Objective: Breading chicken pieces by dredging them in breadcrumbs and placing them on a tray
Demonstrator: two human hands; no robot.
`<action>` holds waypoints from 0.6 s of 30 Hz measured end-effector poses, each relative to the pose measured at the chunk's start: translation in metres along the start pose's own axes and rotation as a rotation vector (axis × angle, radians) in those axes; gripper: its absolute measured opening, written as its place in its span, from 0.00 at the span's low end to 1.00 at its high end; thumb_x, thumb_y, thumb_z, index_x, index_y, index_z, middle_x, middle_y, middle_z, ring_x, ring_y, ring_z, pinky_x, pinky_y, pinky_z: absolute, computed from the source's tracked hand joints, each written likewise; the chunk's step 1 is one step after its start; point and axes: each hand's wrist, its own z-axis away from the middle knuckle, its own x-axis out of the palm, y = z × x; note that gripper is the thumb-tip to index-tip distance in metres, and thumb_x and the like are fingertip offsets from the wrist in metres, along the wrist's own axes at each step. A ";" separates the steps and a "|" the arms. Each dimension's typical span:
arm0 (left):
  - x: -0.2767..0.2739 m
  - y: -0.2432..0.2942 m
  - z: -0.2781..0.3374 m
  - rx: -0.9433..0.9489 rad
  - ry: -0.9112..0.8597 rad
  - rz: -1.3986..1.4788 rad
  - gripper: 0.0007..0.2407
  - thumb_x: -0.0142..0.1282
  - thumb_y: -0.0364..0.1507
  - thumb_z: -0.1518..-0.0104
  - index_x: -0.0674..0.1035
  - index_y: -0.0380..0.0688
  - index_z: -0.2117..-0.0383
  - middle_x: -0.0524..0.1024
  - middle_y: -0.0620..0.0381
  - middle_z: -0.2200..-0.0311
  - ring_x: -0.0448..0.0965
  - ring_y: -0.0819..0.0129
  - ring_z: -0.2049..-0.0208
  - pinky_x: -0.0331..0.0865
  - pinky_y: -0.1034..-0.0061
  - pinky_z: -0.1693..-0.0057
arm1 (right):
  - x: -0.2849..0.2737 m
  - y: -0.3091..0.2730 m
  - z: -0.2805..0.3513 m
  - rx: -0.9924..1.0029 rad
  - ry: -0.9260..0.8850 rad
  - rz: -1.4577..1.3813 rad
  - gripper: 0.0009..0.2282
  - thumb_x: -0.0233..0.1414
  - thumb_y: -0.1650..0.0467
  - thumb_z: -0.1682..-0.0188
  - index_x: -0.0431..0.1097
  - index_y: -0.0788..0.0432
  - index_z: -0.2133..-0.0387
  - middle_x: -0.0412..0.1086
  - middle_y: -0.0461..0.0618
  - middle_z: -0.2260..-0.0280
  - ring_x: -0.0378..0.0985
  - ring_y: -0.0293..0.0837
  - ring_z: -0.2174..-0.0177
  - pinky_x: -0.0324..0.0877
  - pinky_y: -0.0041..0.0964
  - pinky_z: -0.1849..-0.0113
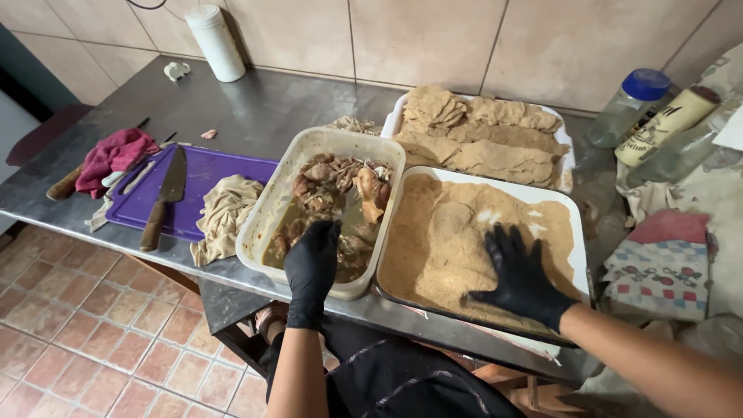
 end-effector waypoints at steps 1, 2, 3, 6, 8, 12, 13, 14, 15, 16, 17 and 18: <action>-0.002 0.001 0.000 -0.009 -0.020 0.013 0.13 0.56 0.53 0.42 0.84 0.69 0.60 0.85 0.60 0.66 0.84 0.56 0.58 0.78 0.62 0.51 | 0.003 0.003 -0.002 0.095 -0.015 -0.002 0.60 0.68 0.46 0.68 0.35 0.48 0.27 0.36 0.54 0.27 0.33 0.64 0.30 0.38 0.82 0.41; -0.002 0.000 0.000 -0.008 -0.022 0.013 0.13 0.56 0.53 0.42 0.84 0.69 0.60 0.85 0.60 0.66 0.84 0.56 0.58 0.78 0.62 0.51 | 0.004 0.013 -0.016 0.097 -0.016 -0.002 0.60 0.68 0.46 0.68 0.35 0.48 0.27 0.36 0.54 0.27 0.33 0.64 0.30 0.38 0.82 0.41; -0.003 -0.001 0.000 -0.011 -0.034 0.014 0.14 0.55 0.54 0.42 0.83 0.70 0.60 0.85 0.61 0.66 0.84 0.56 0.58 0.78 0.62 0.50 | 0.006 0.023 -0.029 0.180 0.107 0.037 0.36 0.62 0.55 0.64 0.54 0.47 0.42 0.54 0.49 0.48 0.57 0.58 0.46 0.58 0.65 0.52; -0.001 -0.002 0.001 -0.014 -0.049 0.040 0.15 0.54 0.55 0.42 0.83 0.69 0.60 0.85 0.63 0.65 0.84 0.58 0.57 0.78 0.62 0.49 | 0.012 0.052 -0.066 0.265 0.273 -0.089 0.13 0.56 0.60 0.57 0.75 0.52 0.63 0.75 0.51 0.70 0.82 0.57 0.63 0.79 0.52 0.64; -0.002 -0.004 -0.002 -0.028 -0.043 0.061 0.16 0.53 0.56 0.42 0.83 0.68 0.59 0.85 0.65 0.64 0.84 0.59 0.57 0.77 0.62 0.49 | 0.024 0.064 -0.096 0.247 0.311 -0.256 0.16 0.57 0.57 0.54 0.77 0.58 0.69 0.78 0.60 0.72 0.83 0.62 0.63 0.78 0.57 0.64; 0.002 -0.005 -0.004 -0.028 -0.076 0.014 0.16 0.52 0.57 0.43 0.82 0.70 0.60 0.85 0.63 0.66 0.84 0.58 0.57 0.78 0.62 0.48 | -0.022 0.024 -0.118 -0.095 0.321 -0.043 0.14 0.58 0.64 0.55 0.73 0.58 0.58 0.76 0.60 0.64 0.81 0.59 0.58 0.77 0.53 0.54; 0.002 -0.005 -0.006 -0.032 -0.076 0.040 0.16 0.52 0.57 0.43 0.82 0.70 0.60 0.85 0.63 0.66 0.84 0.57 0.57 0.77 0.62 0.48 | -0.056 -0.002 -0.116 -0.069 0.253 -0.069 0.18 0.58 0.63 0.53 0.73 0.55 0.50 0.78 0.55 0.58 0.80 0.55 0.53 0.75 0.53 0.51; 0.000 0.000 -0.004 -0.032 -0.075 0.039 0.16 0.52 0.57 0.43 0.82 0.70 0.60 0.85 0.63 0.66 0.84 0.57 0.57 0.77 0.62 0.48 | -0.049 -0.006 -0.126 -0.069 0.254 -0.070 0.18 0.58 0.63 0.53 0.73 0.55 0.50 0.78 0.55 0.58 0.80 0.55 0.53 0.75 0.53 0.51; -0.003 0.004 -0.002 -0.026 -0.061 0.035 0.15 0.52 0.56 0.42 0.83 0.70 0.60 0.85 0.61 0.67 0.84 0.56 0.57 0.77 0.62 0.49 | -0.041 -0.012 -0.137 -0.104 0.290 -0.122 0.21 0.56 0.64 0.51 0.69 0.57 0.45 0.74 0.60 0.51 0.76 0.58 0.48 0.71 0.57 0.48; -0.006 0.006 0.001 -0.028 -0.045 0.029 0.15 0.52 0.55 0.41 0.83 0.69 0.61 0.85 0.59 0.68 0.84 0.55 0.58 0.78 0.62 0.49 | -0.032 -0.019 -0.148 -0.146 0.322 -0.174 0.24 0.54 0.65 0.50 0.65 0.59 0.39 0.70 0.65 0.45 0.71 0.62 0.43 0.68 0.61 0.45; -0.005 0.007 0.002 -0.035 -0.043 0.027 0.15 0.52 0.55 0.41 0.83 0.69 0.61 0.85 0.59 0.68 0.84 0.55 0.58 0.78 0.62 0.49 | -0.016 -0.024 -0.152 -0.153 0.318 -0.175 0.24 0.54 0.65 0.50 0.65 0.59 0.39 0.70 0.65 0.45 0.71 0.62 0.43 0.68 0.61 0.45; -0.006 0.006 0.002 -0.033 -0.045 0.025 0.15 0.52 0.55 0.41 0.83 0.69 0.62 0.85 0.59 0.68 0.84 0.55 0.59 0.78 0.62 0.50 | 0.003 -0.031 -0.156 -0.223 0.496 -0.117 0.26 0.59 0.61 0.54 0.68 0.61 0.43 0.71 0.63 0.46 0.71 0.60 0.43 0.67 0.59 0.45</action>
